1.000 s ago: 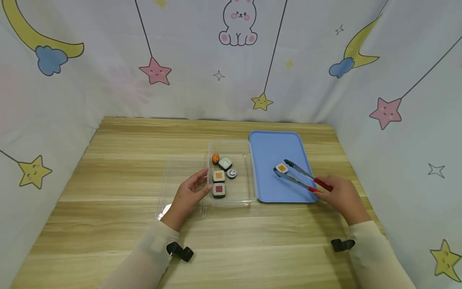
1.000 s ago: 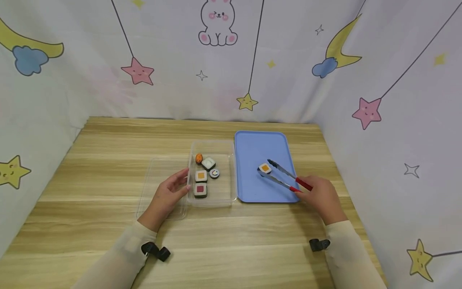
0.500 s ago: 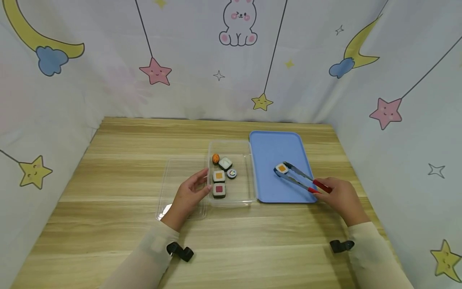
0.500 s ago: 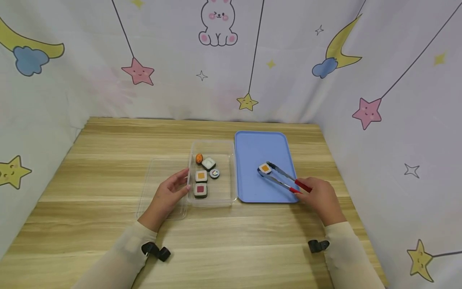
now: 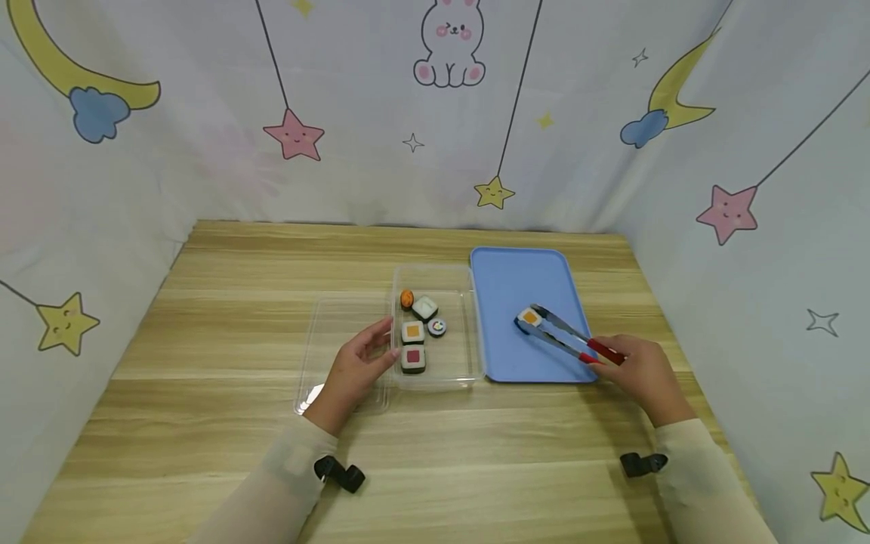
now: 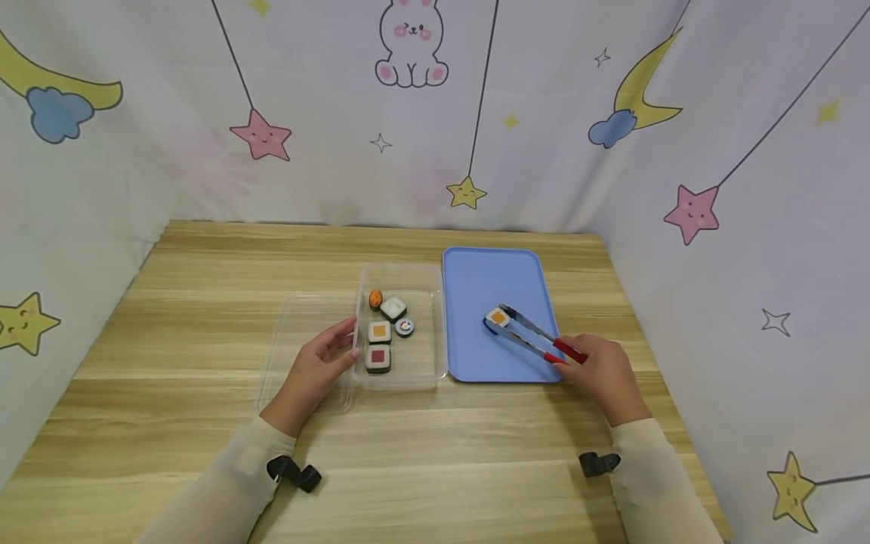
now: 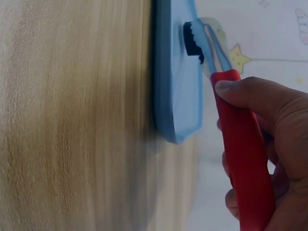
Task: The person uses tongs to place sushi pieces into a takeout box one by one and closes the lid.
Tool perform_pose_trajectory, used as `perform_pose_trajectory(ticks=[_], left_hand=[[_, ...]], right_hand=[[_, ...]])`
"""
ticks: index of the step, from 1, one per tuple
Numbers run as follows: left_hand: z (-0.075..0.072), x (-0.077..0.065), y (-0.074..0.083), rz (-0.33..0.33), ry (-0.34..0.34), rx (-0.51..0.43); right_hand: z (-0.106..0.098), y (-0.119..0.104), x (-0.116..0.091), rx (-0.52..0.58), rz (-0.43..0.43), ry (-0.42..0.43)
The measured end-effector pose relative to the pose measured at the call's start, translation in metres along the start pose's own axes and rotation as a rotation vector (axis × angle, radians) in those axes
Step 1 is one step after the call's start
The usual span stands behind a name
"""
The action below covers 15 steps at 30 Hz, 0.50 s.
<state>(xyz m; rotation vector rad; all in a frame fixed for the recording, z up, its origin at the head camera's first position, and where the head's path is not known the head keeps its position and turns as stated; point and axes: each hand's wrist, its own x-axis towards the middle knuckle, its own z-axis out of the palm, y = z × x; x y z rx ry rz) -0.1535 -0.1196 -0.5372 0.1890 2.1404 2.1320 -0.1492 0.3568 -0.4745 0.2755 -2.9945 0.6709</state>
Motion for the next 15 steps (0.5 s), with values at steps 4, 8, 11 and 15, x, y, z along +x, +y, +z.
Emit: perform_pose_trajectory(ticks=[4,8,11,15], left_hand=[[0.000,0.000,0.000,0.001,0.001,0.005],[0.000,0.001,-0.001,-0.001,0.002,0.010],[0.000,0.001,-0.001,-0.001,0.003,0.014],[0.000,0.001,0.000,-0.003,0.002,0.011]], right_hand=[[-0.002,-0.002,0.000,0.017,0.014,0.013],[-0.006,-0.005,0.003,0.052,0.023,0.047],[-0.010,-0.010,0.006,0.085,0.009,0.069],[-0.018,-0.020,0.011,0.113,-0.026,0.089]])
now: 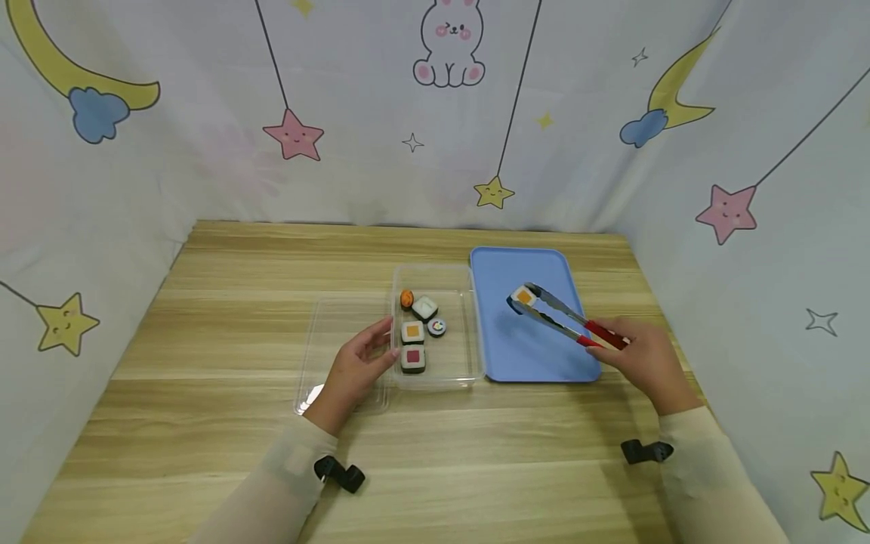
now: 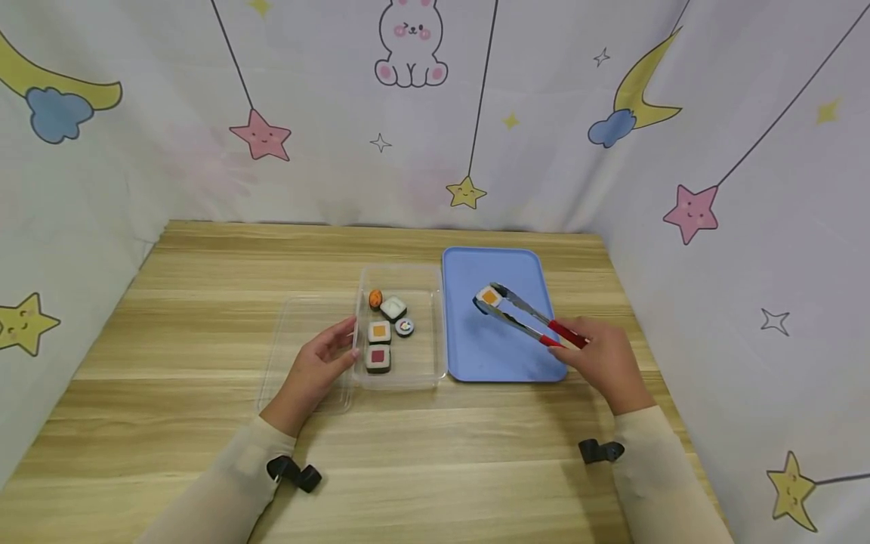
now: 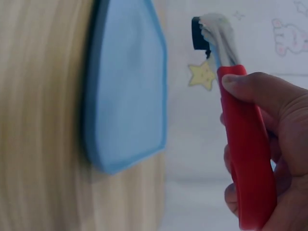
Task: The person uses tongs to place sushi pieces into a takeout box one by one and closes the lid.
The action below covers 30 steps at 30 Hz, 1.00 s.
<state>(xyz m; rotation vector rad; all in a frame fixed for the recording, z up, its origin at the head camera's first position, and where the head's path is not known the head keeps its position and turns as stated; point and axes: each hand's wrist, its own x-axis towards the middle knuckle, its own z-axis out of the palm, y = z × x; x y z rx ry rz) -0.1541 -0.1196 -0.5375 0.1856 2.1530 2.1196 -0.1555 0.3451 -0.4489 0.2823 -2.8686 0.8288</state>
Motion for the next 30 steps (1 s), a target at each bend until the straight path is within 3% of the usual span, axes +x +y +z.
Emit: perform_pose_trajectory(ticks=[8,16,23,30], left_hand=[[0.000,-0.001,0.000,0.012,-0.005,0.000],[-0.002,-0.001,0.001,0.015,-0.002,-0.004],[-0.002,-0.001,0.000,0.024,-0.011,-0.025],[-0.001,0.000,0.000,0.014,-0.011,-0.042]], right_hand=[[-0.003,-0.037,0.015,-0.026,-0.128,-0.032],[0.010,-0.077,0.035,-0.008,-0.283,-0.194],[0.016,-0.104,0.057,-0.159,-0.443,-0.332],[0.018,-0.130,0.075,-0.286,-0.456,-0.437]])
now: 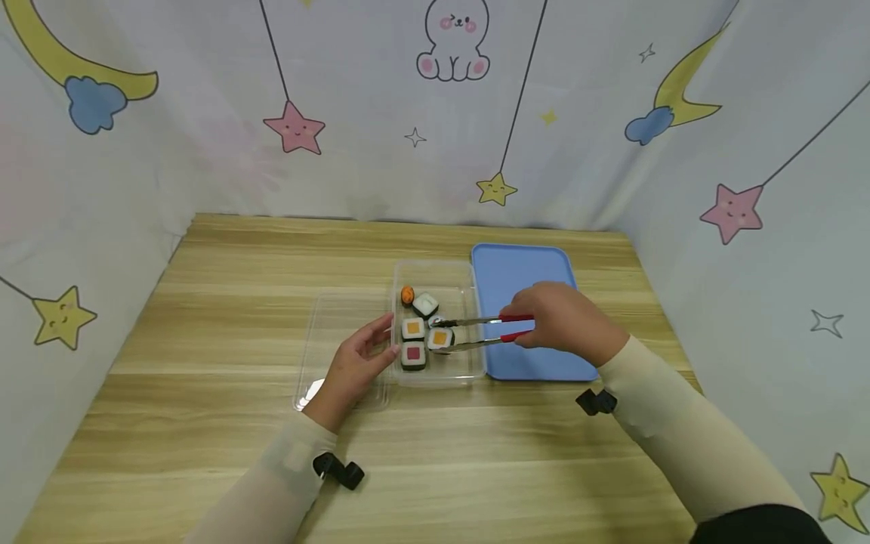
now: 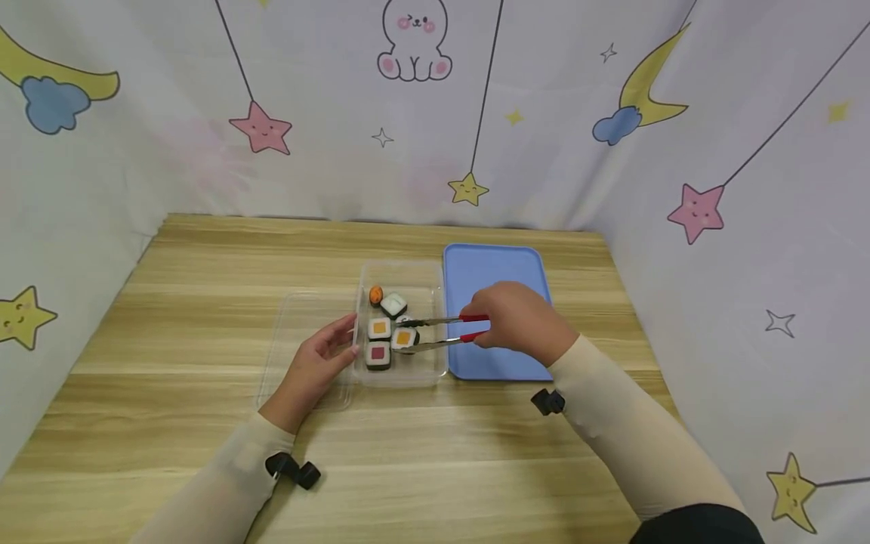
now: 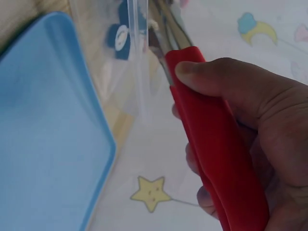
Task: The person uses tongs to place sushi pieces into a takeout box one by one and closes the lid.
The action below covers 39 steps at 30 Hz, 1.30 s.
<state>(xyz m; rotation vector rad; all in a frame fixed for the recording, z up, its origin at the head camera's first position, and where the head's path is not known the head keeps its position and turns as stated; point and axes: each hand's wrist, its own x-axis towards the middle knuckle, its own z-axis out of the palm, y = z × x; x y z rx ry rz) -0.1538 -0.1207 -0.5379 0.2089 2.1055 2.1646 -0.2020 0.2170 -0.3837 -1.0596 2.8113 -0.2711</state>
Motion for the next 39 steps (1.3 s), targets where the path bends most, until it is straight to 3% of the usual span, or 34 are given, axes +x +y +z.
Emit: perform_pose_trajectory(ticks=[9,24,31,35,39], left_hand=[[0.000,0.001,0.000,0.005,-0.007,0.000],[0.000,0.001,-0.001,-0.007,-0.002,0.000],[0.000,0.001,0.000,-0.010,-0.004,0.011],[0.000,0.001,0.000,-0.012,-0.005,0.020],[-0.001,0.001,0.000,-0.020,-0.004,0.022]], right_hand=[[-0.001,-0.009,0.021,-0.092,-0.023,-0.076],[-0.001,-0.013,0.021,-0.119,0.008,-0.092],[0.001,0.004,0.001,-0.013,0.053,0.045],[0.010,0.020,-0.020,0.101,0.161,0.173],[0.025,0.039,-0.042,0.163,0.322,0.296]])
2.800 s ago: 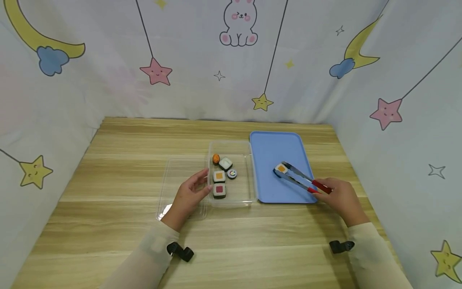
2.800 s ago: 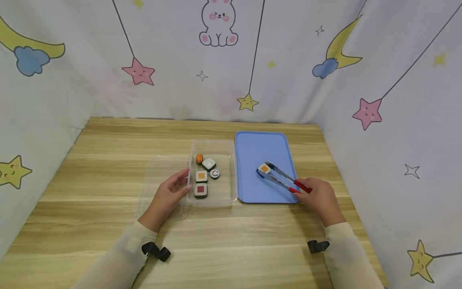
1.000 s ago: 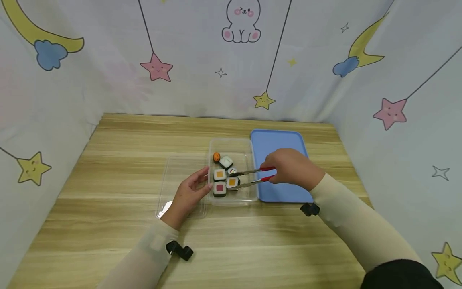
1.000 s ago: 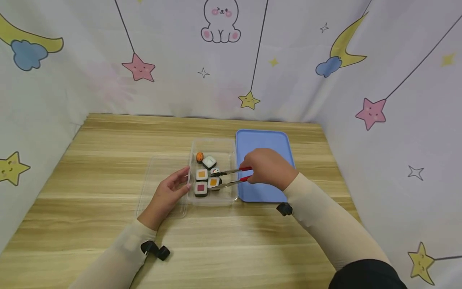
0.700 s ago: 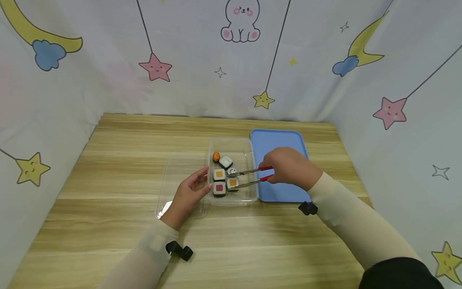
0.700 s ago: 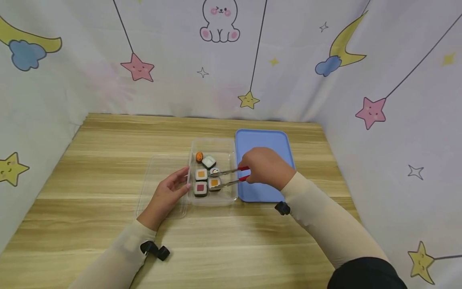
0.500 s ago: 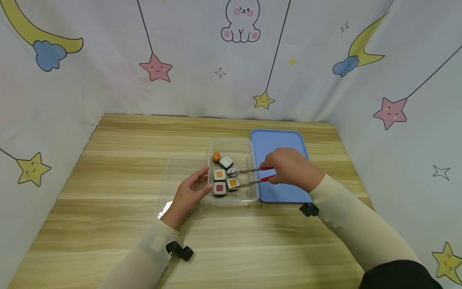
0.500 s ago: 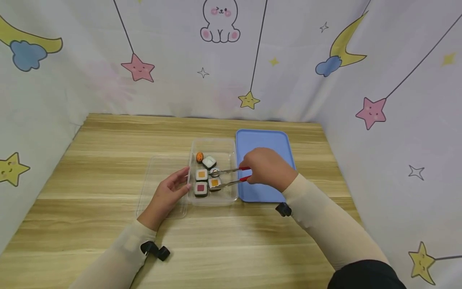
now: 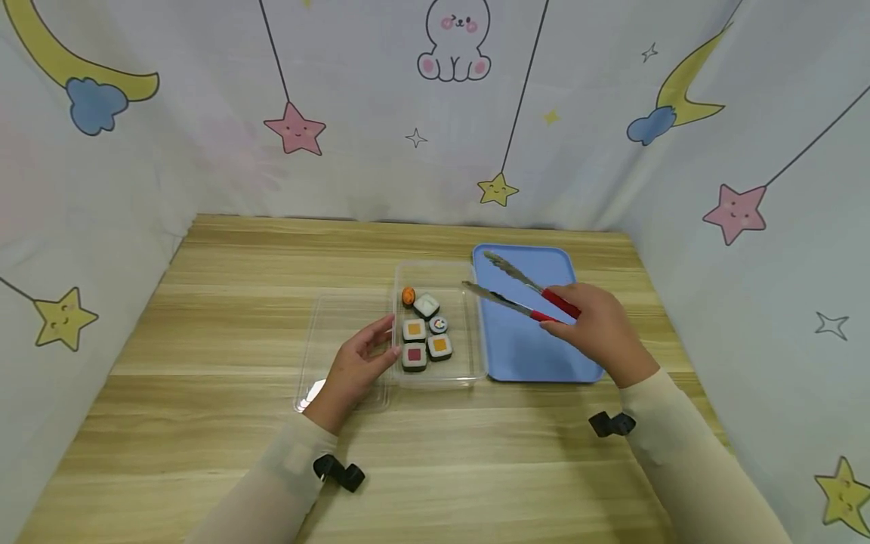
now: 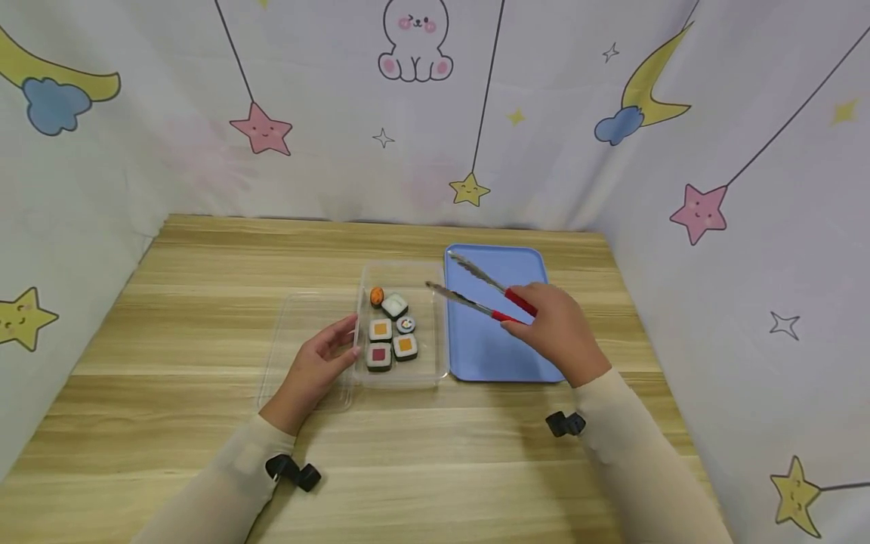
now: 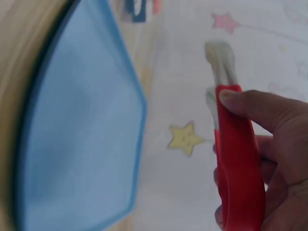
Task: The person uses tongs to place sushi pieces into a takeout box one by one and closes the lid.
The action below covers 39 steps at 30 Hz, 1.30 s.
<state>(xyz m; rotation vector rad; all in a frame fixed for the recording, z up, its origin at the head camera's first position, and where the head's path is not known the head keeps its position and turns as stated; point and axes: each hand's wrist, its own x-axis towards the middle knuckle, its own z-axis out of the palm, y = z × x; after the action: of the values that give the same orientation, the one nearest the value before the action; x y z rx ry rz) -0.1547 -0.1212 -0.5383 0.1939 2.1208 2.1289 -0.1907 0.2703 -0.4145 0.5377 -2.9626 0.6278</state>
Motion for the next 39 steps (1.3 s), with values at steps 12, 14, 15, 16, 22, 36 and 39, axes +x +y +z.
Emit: perform_pose_trajectory(ticks=[12,14,15,16,22,36,39], left_hand=[[0.002,0.001,0.000,0.001,0.011,-0.008],[0.003,0.001,0.000,0.002,0.011,-0.012],[0.003,0.001,0.000,0.005,0.011,-0.010],[0.003,0.001,0.000,0.008,0.011,-0.008],[0.001,0.000,0.002,0.014,0.014,0.012],[0.003,0.000,0.001,-0.003,0.017,0.061],[0.003,-0.001,0.001,-0.007,0.021,0.087]], right_hand=[[0.020,0.092,-0.044,0.002,0.483,0.167],[0.023,0.103,-0.049,-0.011,0.514,0.188],[0.024,0.108,-0.051,-0.016,0.521,0.195],[0.025,0.113,-0.053,-0.021,0.522,0.205],[0.032,0.128,-0.055,-0.050,0.488,0.219],[0.040,0.132,-0.051,-0.006,0.572,0.148],[0.042,0.132,-0.051,-0.016,0.565,0.150]])
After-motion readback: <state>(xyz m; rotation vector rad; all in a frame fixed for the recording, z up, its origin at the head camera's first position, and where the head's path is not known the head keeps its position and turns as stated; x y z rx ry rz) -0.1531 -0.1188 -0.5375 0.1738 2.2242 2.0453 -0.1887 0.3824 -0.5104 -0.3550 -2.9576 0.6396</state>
